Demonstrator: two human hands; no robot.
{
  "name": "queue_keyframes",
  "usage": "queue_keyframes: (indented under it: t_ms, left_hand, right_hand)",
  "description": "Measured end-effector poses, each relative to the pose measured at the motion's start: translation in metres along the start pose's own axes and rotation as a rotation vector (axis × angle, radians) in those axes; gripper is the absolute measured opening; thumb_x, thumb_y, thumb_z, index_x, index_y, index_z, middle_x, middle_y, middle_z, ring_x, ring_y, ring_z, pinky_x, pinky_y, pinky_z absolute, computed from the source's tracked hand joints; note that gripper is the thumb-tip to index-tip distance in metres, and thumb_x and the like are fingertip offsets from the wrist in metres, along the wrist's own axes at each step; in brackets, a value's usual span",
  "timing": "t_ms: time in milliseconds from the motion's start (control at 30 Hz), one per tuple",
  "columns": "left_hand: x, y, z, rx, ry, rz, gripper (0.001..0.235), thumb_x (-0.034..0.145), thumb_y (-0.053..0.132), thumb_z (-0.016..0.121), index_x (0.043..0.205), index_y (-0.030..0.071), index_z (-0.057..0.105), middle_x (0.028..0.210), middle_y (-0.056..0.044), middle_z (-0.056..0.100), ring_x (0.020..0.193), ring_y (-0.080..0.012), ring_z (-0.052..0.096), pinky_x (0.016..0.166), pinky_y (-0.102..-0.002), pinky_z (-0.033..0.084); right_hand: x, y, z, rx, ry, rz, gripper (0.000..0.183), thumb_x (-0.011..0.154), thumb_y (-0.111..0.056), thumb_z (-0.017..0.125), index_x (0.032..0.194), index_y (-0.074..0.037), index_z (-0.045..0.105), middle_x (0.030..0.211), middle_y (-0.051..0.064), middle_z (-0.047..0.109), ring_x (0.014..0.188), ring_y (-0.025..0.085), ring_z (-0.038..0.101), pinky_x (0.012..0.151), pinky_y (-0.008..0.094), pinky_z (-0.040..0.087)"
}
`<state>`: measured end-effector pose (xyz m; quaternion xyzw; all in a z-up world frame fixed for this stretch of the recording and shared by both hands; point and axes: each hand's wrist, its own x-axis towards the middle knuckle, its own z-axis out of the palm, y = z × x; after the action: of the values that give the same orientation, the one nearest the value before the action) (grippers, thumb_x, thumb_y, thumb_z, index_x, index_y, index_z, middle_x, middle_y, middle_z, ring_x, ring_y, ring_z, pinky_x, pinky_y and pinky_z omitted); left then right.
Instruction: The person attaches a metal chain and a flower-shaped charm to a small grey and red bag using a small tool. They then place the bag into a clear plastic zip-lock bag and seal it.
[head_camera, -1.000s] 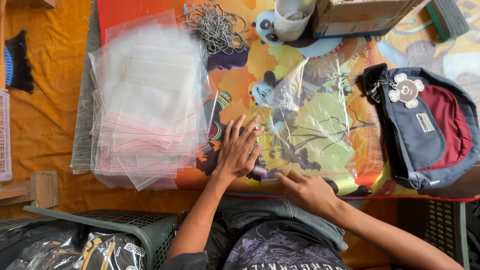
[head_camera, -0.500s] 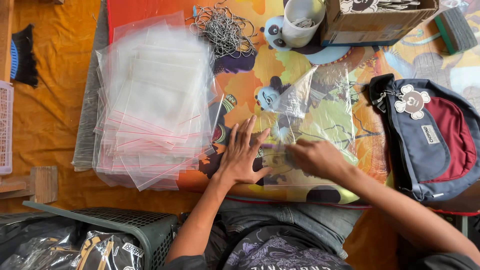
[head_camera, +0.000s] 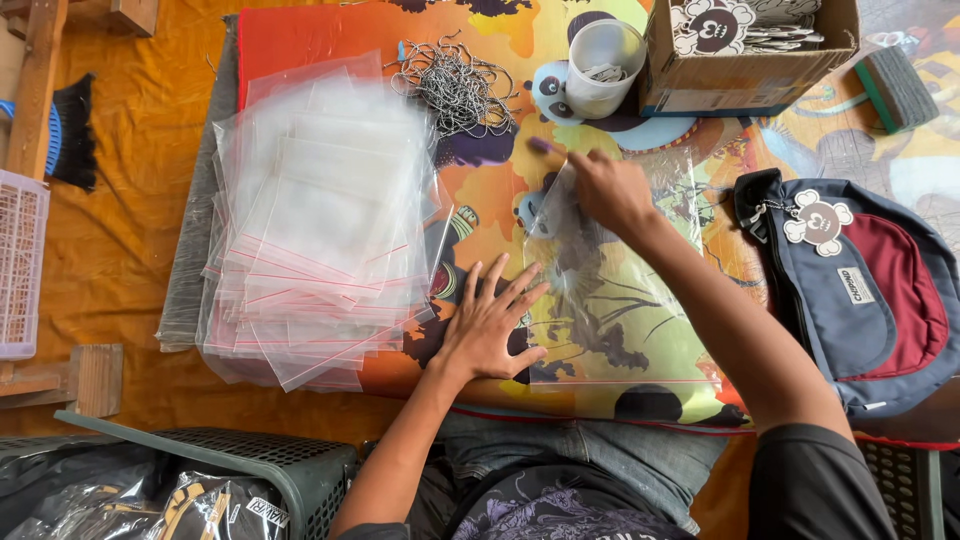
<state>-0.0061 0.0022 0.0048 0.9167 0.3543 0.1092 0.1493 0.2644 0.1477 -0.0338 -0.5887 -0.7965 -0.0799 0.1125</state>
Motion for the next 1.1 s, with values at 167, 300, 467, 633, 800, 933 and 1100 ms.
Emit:
queue_keyframes:
  t_ms: [167,300,467,633,800,933,1100]
  left_hand:
    - [0.000,-0.004,0.004,-0.001,0.045,0.022,0.085,0.079,0.064,0.056,0.154,0.028,0.039,0.163,-0.004,0.033,0.149,-0.0461,0.023,0.116,-0.070,0.015]
    - [-0.002,-0.005,0.014,0.006,0.194,0.081,0.053,0.091,0.053,0.056,0.140,0.035,0.057,0.161,-0.001,0.038,0.149,-0.0447,0.026,0.117,-0.068,0.019]
    - [0.000,-0.006,0.038,-0.066,0.258,0.184,0.021,0.101,0.036,0.053,0.107,0.026,0.071,0.141,0.005,0.060,0.143,-0.0289,0.043,0.119,-0.059,0.026]
    - [0.011,-0.007,0.040,-0.119,0.215,0.192,0.037,0.098,0.039,0.060,0.130,0.020,0.061,0.146,-0.002,0.056,0.136,-0.0278,0.050,0.114,-0.050,0.036]
    - [0.029,-0.008,0.049,-0.115,0.284,0.219,0.023,0.099,0.036,0.060,0.086,0.018,0.063,0.119,0.007,0.071,0.130,-0.0234,0.057,0.115,-0.049,0.033]
    - [0.034,0.004,0.013,-0.627,0.243,0.077,0.013,0.100,0.030,0.062,0.090,0.020,0.063,0.082,0.003,0.076,0.094,-0.0263,0.075,0.116,-0.054,0.040]
    - [0.059,0.022,-0.054,-1.778,0.098,-0.212,0.019,0.103,0.026,0.056,0.102,0.009,0.048,0.083,-0.018,0.071,0.073,-0.0309,0.077,0.080,-0.050,0.065]
  right_hand:
    - [-0.010,0.001,-0.048,0.279,-0.041,0.119,0.022,0.096,-0.020,0.056,0.118,-0.019,0.057,0.088,0.009,0.064,0.065,0.038,0.068,0.055,0.051,0.053]
    - [-0.072,0.002,-0.082,0.461,-0.049,0.156,0.017,0.094,-0.023,0.066,0.107,-0.013,0.061,0.075,0.008,0.061,0.066,0.038,0.065,0.061,0.048,0.051]
    - [-0.154,0.033,-0.085,0.401,-0.112,0.259,0.026,0.091,-0.035,0.068,0.093,-0.010,0.058,0.065,0.016,0.057,0.066,0.046,0.062,0.063,0.054,0.047]
    - [-0.192,0.044,-0.096,0.427,-0.105,0.359,0.029,0.090,-0.034,0.067,0.084,-0.012,0.049,0.065,0.014,0.051,0.068,0.043,0.059,0.063,0.051,0.045]
    - [-0.194,0.046,-0.109,0.573,0.073,0.223,0.032,0.084,-0.020,0.075,0.079,-0.011,0.044,0.087,0.011,0.058,0.081,0.035,0.058,0.068,0.042,0.046]
    - [-0.186,0.030,-0.150,0.786,0.081,0.257,0.036,0.083,-0.022,0.079,0.081,-0.008,0.045,0.084,0.014,0.056,0.076,0.034,0.054,0.070,0.043,0.044]
    - [-0.188,0.019,-0.159,1.695,-0.059,0.243,0.070,0.080,-0.084,0.055,0.088,-0.017,0.034,0.113,0.020,0.074,0.114,0.027,0.069,0.062,0.022,0.053]
